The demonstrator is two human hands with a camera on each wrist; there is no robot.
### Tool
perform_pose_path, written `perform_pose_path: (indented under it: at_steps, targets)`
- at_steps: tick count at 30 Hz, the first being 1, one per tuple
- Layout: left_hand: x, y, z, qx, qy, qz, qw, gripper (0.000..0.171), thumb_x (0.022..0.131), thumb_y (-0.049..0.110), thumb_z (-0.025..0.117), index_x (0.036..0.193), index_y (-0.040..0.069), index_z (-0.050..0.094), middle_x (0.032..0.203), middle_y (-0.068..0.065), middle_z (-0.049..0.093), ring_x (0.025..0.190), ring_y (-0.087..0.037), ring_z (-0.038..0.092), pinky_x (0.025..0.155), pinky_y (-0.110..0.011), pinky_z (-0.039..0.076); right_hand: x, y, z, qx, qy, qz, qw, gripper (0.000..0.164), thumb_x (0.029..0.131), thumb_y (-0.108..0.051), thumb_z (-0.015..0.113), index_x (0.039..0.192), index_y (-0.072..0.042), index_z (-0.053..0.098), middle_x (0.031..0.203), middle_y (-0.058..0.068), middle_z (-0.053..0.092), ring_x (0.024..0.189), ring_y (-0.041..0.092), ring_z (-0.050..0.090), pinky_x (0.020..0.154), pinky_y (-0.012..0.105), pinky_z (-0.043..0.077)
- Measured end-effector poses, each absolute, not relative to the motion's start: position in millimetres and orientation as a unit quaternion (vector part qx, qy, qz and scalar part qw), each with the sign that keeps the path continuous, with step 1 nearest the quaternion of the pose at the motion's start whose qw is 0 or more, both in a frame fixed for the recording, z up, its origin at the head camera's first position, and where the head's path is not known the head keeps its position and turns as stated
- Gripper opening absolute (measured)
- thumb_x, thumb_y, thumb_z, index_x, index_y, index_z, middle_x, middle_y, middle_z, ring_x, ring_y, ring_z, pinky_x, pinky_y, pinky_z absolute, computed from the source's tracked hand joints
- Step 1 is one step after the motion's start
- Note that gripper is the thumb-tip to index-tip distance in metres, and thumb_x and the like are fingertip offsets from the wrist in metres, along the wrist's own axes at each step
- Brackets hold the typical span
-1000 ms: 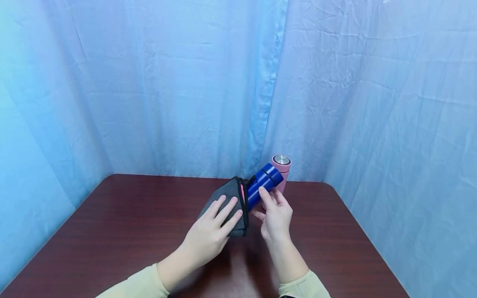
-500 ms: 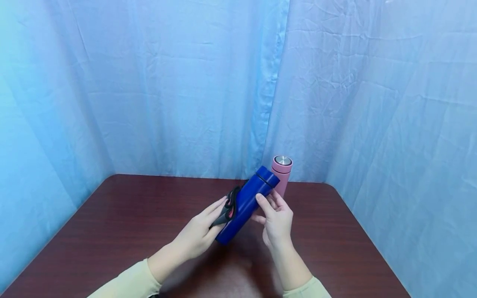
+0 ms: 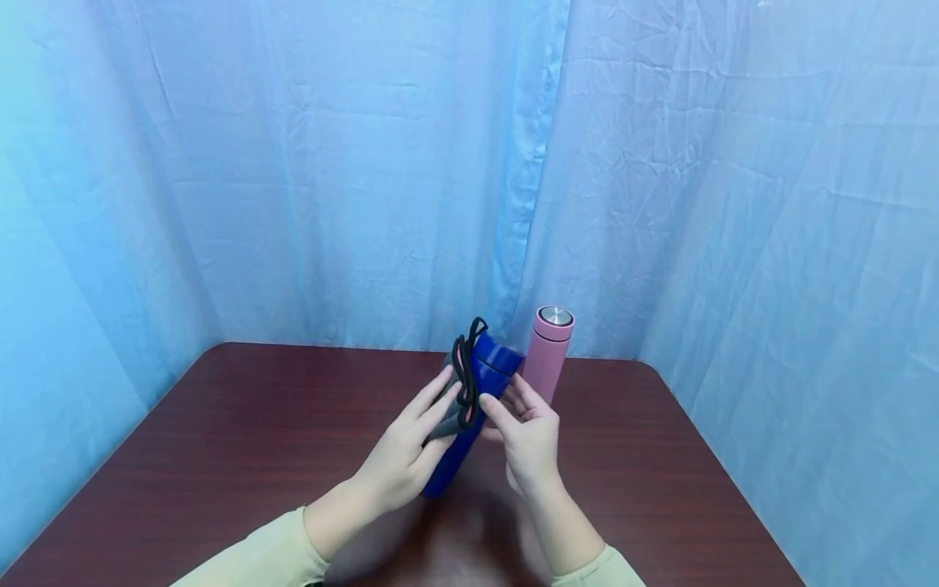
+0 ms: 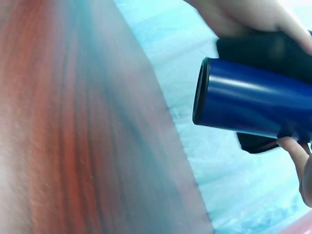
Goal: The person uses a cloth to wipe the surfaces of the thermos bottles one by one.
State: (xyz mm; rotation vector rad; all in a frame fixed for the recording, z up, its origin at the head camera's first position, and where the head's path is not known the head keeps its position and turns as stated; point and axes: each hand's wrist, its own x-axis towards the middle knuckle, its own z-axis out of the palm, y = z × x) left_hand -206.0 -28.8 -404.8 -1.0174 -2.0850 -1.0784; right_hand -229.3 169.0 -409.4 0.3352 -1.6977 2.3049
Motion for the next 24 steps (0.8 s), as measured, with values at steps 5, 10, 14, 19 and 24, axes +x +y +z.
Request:
perform_pose_path:
  at_steps: [5,10,14,19,24]
  targets:
    - [-213.2,-27.2,-393.7,-0.325,-0.777,-0.488,0.229,0.055,0.106,0.019,0.053,0.159,0.018,0.038,0.165,0.003,0.029,0.145,-0.017,0.038,0.108,-0.049,0.043,-224.4,163.0,-412.7,0.156,-0.598,0.778,0.111,0.052,0.095,-0.001,0.071,0.144,0.000,0.055,0.124,0.017,0.069,0.089,0.026,0.075,0.066,0.047,0.060]
    - [-217.3,-31.7,-397.2,-0.294,-0.751,-0.574,0.141,0.047,0.110,0.024,0.047,0.156,0.027,0.042,0.155,0.010,0.044,0.131,-0.013,0.053,0.101,-0.045,0.049,-223.2,167.5,-410.4,0.178,-0.584,0.782,0.126,0.052,0.093,0.010,0.067,0.143,0.004,0.055,0.123,0.017,0.070,0.095,0.025,0.073,0.066,0.043,0.061]
    - [-212.2,-36.2,-405.4,-0.283,-0.743,-0.599,0.091,0.044,0.110,0.025,0.047,0.154,0.029,0.045,0.148,0.009,0.052,0.121,-0.012,0.060,0.098,-0.041,0.051,-225.8,176.0,-402.4,0.199,-0.567,0.786,0.147,0.052,0.093,0.013,0.064,0.143,0.007,0.053,0.123,0.019,0.069,0.096,0.025,0.073,0.066,0.041,0.061]
    - [-201.0,-37.1,-410.2,-0.303,-0.748,-0.584,0.092,0.047,0.110,0.022,0.047,0.156,0.029,0.042,0.158,0.010,0.039,0.140,-0.013,0.042,0.107,-0.046,0.045,-231.8,184.5,-395.7,0.191,-0.573,0.781,0.159,0.052,0.094,0.013,0.064,0.144,0.005,0.053,0.124,0.017,0.069,0.099,0.026,0.073,0.067,0.041,0.061]
    - [-198.5,-31.9,-400.8,-0.310,-0.730,-0.597,0.122,0.050,0.110,0.019,0.046,0.158,0.030,0.038,0.162,0.011,0.033,0.145,-0.012,0.036,0.109,-0.048,0.041,-231.2,183.8,-401.3,0.206,-0.628,0.735,0.150,0.057,0.090,0.010,0.071,0.144,0.002,0.055,0.126,0.014,0.069,0.106,0.025,0.071,0.074,0.041,0.061]
